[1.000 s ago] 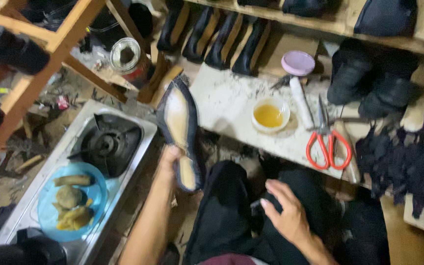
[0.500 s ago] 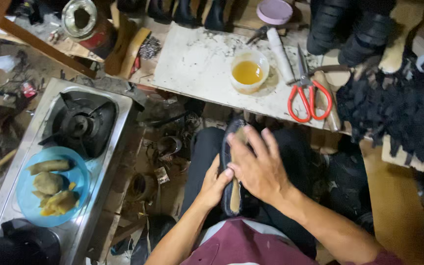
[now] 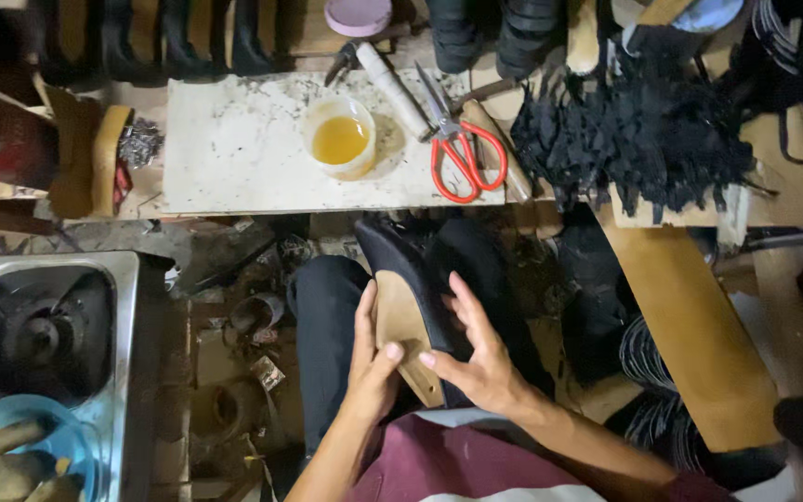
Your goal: The person assembles a black shoe by hand, repeatedly attaching and detaching a black strap and a tan insole. They place the shoe on a wooden shelf and retrieve it multiple times during the process.
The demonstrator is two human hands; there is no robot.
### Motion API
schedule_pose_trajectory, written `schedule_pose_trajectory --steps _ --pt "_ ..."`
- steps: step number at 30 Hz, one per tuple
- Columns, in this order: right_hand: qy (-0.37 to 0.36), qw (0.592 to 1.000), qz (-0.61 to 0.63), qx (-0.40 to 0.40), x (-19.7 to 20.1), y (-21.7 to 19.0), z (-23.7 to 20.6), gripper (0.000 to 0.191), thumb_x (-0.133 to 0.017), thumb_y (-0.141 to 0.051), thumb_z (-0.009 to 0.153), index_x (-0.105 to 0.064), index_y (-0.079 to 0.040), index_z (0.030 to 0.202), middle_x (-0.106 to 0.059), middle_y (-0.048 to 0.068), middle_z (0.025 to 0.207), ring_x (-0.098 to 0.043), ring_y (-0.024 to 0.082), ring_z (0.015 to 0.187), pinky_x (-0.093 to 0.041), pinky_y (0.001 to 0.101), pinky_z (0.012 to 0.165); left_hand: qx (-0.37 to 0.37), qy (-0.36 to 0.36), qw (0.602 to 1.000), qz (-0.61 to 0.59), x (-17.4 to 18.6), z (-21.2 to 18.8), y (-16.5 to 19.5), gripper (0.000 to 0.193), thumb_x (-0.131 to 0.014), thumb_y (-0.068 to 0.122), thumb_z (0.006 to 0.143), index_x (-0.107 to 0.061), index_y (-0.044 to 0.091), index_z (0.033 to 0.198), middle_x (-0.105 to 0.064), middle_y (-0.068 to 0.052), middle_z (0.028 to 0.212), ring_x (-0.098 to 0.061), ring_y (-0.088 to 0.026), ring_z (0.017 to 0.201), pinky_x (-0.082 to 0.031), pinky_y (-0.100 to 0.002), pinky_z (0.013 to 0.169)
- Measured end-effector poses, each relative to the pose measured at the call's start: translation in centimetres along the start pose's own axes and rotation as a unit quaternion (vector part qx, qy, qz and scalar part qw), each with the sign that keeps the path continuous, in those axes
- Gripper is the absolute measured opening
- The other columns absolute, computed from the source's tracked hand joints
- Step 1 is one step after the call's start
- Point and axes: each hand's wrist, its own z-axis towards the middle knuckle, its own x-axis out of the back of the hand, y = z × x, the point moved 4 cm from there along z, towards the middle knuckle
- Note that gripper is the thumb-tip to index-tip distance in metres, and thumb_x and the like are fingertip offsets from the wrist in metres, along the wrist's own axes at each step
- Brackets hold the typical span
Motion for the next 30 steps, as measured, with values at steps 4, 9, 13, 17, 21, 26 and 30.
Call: schedule_pose_trajectory --steps 4,9,13,17,21,26,30 --pt "0.002 0.984 -0.166 0.058 3.6 -0.3 -0.7 0.062 -0.081 -0.017 0.083 -0.056 0.000 0.137 -0.059 0.020 0.144 -0.057 0.033 0.134 -0.044 0.0407 0.112 0.111 0.023 0.993 -0.045 -2.6 -0.1 -1.8 0.096 -0.064 0.024 0.088 -0.009 0.019 0.165 -0.034 -0.019 0.163 -0.039 -0.032 0.148 -0.033 -0.042 0.118" --pt "0.147 0.921 -0.346 0.104 11.7 -2.3 3.5 0.036 -0.077 -0.022 0.091 -0.070 -0.001 0.119 -0.069 0.018 0.123 -0.066 0.032 0.116 -0.053 0.0425 0.100 0.215 -0.006 0.970 0.113 -4.5 -0.8 -3.6 0.109 -0.070 0.027 0.082 0.005 0.021 0.161 -0.036 -0.023 0.158 -0.042 -0.035 0.145 -0.035 -0.042 0.115" --pt "0.171 0.799 -0.545 0.188 15.6 -4.0 9.8 0.032 -0.076 -0.018 0.098 -0.071 -0.003 0.126 -0.071 0.014 0.111 -0.061 0.034 0.100 -0.048 0.0480 0.086 0.147 -0.065 0.938 0.308 -6.7 -0.6 -3.4 0.120 -0.081 0.032 0.083 0.005 0.007 0.162 -0.027 -0.031 0.162 -0.028 -0.038 0.153 -0.026 -0.044 0.122" --pt "0.151 0.771 -0.593 0.176 16.0 -3.1 15.2 0.040 -0.078 -0.019 0.090 -0.071 -0.005 0.127 -0.072 0.012 0.100 -0.062 0.034 0.097 -0.047 0.0496 0.083 0.144 -0.072 0.930 0.330 -7.9 0.0 -2.7 0.127 -0.085 0.039 0.077 -0.001 -0.001 0.162 -0.029 -0.032 0.161 -0.030 -0.039 0.153 -0.028 -0.043 0.122" --pt "0.135 0.781 -0.591 0.151 15.8 -0.5 18.1 0.039 -0.079 -0.017 0.086 -0.072 -0.008 0.123 -0.072 0.014 0.094 -0.065 0.035 0.093 -0.050 0.0507 0.083 0.123 -0.072 0.920 0.366 -8.0 0.0 -2.4 0.127 -0.088 0.039 0.075 -0.005 -0.003 0.161 -0.025 -0.030 0.164 -0.028 -0.040 0.153 -0.028 -0.042 0.121" --pt "0.155 0.944 -0.274 0.102 18.5 2.6 19.3 0.036 -0.071 -0.001 0.095 -0.066 -0.004 0.130 -0.073 0.010 0.100 -0.070 0.019 0.087 -0.057 0.0344 0.081 0.086 -0.079 0.920 0.374 -7.4 0.5 -3.0 0.127 -0.090 0.039 0.075 -0.008 -0.004 0.162 -0.030 -0.030 0.162 -0.033 -0.040 0.152 -0.029 -0.043 0.123" --pt "0.148 0.978 -0.026 0.142 20.0 2.5 18.2 0.035 -0.070 0.007 0.104 -0.056 0.003 0.135 -0.064 0.010 0.108 -0.064 0.014 0.092 -0.056 0.0294 0.086 0.110 -0.072 0.922 0.365 -7.2 0.8 -3.2 0.128 -0.092 0.037 0.070 -0.012 -0.003 0.160 -0.032 -0.028 0.162 -0.034 -0.039 0.150 -0.031 -0.042 0.120"
